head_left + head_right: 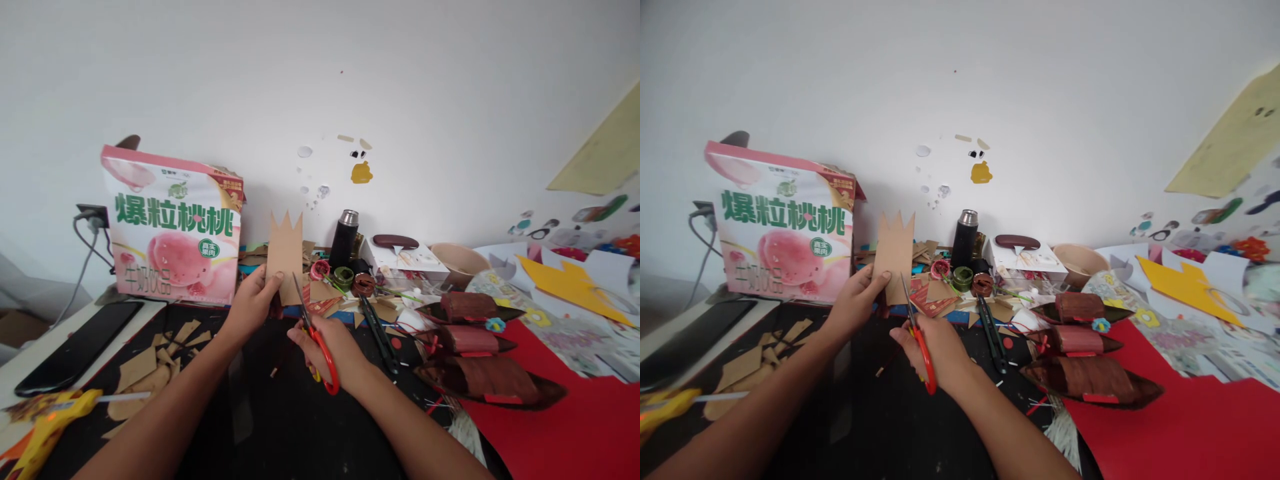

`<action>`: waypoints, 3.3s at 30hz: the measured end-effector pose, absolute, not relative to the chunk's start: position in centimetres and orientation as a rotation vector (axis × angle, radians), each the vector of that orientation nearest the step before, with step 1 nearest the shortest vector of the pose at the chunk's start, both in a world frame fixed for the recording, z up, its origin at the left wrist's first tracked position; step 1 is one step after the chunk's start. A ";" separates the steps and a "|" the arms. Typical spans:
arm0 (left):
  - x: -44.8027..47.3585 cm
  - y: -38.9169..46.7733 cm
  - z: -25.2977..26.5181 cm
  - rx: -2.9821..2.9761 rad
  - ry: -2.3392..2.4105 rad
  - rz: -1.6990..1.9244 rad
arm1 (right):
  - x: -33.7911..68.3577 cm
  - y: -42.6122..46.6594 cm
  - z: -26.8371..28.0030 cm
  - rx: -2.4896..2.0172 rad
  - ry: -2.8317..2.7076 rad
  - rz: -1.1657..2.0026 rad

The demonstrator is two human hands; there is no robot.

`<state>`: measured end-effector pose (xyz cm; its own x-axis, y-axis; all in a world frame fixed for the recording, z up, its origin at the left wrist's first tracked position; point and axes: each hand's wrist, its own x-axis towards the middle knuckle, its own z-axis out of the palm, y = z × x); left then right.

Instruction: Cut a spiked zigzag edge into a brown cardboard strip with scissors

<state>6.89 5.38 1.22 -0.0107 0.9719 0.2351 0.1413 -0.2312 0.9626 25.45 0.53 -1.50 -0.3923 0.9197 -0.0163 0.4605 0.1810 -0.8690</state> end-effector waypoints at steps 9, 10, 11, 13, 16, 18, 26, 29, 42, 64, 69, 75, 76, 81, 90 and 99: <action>6.6 5.5 1.3 1.489 1.213 1.312 | 25.4 0.5 -1.2 -1.365 -2.069 0.918; 6.6 5.5 1.4 1.495 1.217 1.308 | 25.4 0.6 -1.2 -1.374 -2.083 0.885; 6.6 5.5 1.4 1.499 1.220 1.304 | 25.4 0.6 -1.2 -1.379 -2.095 0.852; 6.5 5.5 1.4 1.500 1.224 1.298 | 25.5 0.7 -1.2 -1.371 -2.113 0.801; 6.5 5.5 1.4 1.501 1.225 1.289 | 25.5 0.8 -1.5 -1.349 -2.124 0.785; 6.4 5.5 1.4 1.502 1.224 1.285 | 25.5 0.9 -1.7 -1.345 -2.128 0.769; 6.4 5.6 1.2 1.480 1.220 1.297 | 25.5 1.0 -1.7 -1.339 -2.124 0.725; 6.4 5.6 1.2 1.486 1.227 1.291 | 25.6 1.0 -1.7 -1.319 -2.124 0.743; 6.4 5.7 1.0 1.454 1.210 1.287 | 25.2 1.0 -1.9 -1.296 -2.088 0.738; 6.2 5.5 1.6 1.460 1.162 1.274 | 25.9 1.0 -2.3 -1.205 -1.993 1.102; 6.1 5.5 1.8 1.470 1.173 1.256 | 26.0 1.3 -2.6 -1.180 -1.966 1.149; 6.4 5.4 1.5 1.471 1.164 1.221 | 26.2 1.2 -2.1 -1.153 -1.985 1.117; 6.5 5.3 1.5 1.476 1.157 1.217 | 26.2 1.2 -2.0 -1.146 -1.974 1.137; 6.7 5.3 1.4 1.467 1.147 1.225 | 25.9 1.0 -1.8 -1.204 -1.887 1.269; 6.9 5.4 1.1 1.460 1.152 1.217 | 25.7 0.8 -2.3 -1.240 -1.868 1.214; 6.9 5.3 1.0 1.460 1.154 1.208 | 25.6 0.9 -2.6 -1.225 -1.935 1.119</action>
<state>6.93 5.34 1.05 0.0908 0.9830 0.1597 0.1146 -0.1696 0.9788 25.64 0.89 -2.60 -0.4068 0.9127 0.0381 0.4224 0.2249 -0.8781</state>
